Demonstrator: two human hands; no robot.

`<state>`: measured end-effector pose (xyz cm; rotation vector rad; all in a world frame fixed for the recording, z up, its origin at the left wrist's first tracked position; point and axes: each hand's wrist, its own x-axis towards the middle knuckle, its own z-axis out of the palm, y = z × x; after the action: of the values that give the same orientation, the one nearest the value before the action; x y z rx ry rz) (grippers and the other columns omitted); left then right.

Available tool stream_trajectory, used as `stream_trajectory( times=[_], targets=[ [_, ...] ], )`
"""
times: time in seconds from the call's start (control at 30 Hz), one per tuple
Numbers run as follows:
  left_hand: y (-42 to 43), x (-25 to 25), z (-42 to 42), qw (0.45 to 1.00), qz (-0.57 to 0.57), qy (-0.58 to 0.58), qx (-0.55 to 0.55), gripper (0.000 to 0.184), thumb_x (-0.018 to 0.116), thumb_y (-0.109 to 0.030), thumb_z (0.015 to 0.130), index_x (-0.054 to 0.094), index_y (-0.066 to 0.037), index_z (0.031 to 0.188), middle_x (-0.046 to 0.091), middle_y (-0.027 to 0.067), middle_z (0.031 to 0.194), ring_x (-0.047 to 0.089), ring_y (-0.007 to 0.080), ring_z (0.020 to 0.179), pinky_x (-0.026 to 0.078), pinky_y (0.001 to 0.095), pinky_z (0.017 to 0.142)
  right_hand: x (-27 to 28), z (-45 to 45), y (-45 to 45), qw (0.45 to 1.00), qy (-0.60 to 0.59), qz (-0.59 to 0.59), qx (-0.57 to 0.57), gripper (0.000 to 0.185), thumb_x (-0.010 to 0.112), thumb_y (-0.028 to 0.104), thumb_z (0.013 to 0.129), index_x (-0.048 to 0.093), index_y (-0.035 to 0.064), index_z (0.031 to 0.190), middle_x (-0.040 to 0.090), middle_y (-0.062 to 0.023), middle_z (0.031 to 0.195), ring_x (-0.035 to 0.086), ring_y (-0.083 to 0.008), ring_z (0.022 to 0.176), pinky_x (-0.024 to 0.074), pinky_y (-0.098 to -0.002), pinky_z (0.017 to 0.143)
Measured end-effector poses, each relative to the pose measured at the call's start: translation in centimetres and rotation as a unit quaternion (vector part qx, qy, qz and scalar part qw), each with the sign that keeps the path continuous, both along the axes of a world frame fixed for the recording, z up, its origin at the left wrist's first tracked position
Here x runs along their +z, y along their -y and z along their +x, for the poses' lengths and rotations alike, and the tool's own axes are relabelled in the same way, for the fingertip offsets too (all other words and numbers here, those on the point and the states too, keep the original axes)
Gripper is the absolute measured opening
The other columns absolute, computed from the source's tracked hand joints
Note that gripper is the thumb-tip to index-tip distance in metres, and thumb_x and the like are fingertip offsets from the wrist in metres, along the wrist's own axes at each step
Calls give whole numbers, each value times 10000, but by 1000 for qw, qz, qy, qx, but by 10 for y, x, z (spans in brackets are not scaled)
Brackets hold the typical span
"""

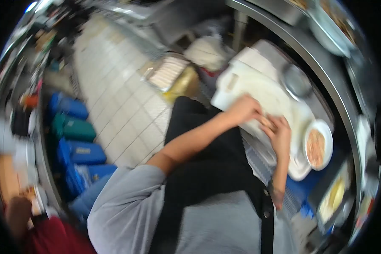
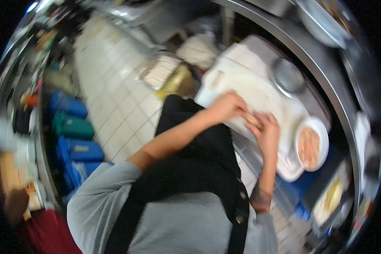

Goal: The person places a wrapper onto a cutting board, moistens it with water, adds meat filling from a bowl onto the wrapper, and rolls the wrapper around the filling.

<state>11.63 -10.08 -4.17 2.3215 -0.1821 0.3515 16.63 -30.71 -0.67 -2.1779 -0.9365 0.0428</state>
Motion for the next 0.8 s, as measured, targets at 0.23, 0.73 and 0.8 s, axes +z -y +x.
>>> stream_trajectory(
  times=[0.23,0.73,0.8],
  targets=[
    [-12,14,-9,998,-42,-23,-32,235,798,-166,662,777,-60,870,727,112,817,688,299,755,539,387,702,8,-9,-10,999,-39,1,7,403,839,75,699,733,12,1083,642,-134,925,636,-295,828,513,-378,775],
    [-48,0,-8,993,-53,-2,-103,228,785,-104,709,760,-86,935,729,77,890,667,273,884,538,368,815,6,-10,5,995,97,-23,-28,237,816,114,713,744,46,929,669,-115,858,647,-312,808,508,-414,746],
    [-51,11,-15,992,-76,-51,-83,217,794,-70,744,758,-63,958,735,91,957,678,249,918,541,356,845,1,-6,20,994,102,1,-31,234,805,109,724,744,37,938,669,-125,867,639,-324,819,509,-412,757]
  ],
)
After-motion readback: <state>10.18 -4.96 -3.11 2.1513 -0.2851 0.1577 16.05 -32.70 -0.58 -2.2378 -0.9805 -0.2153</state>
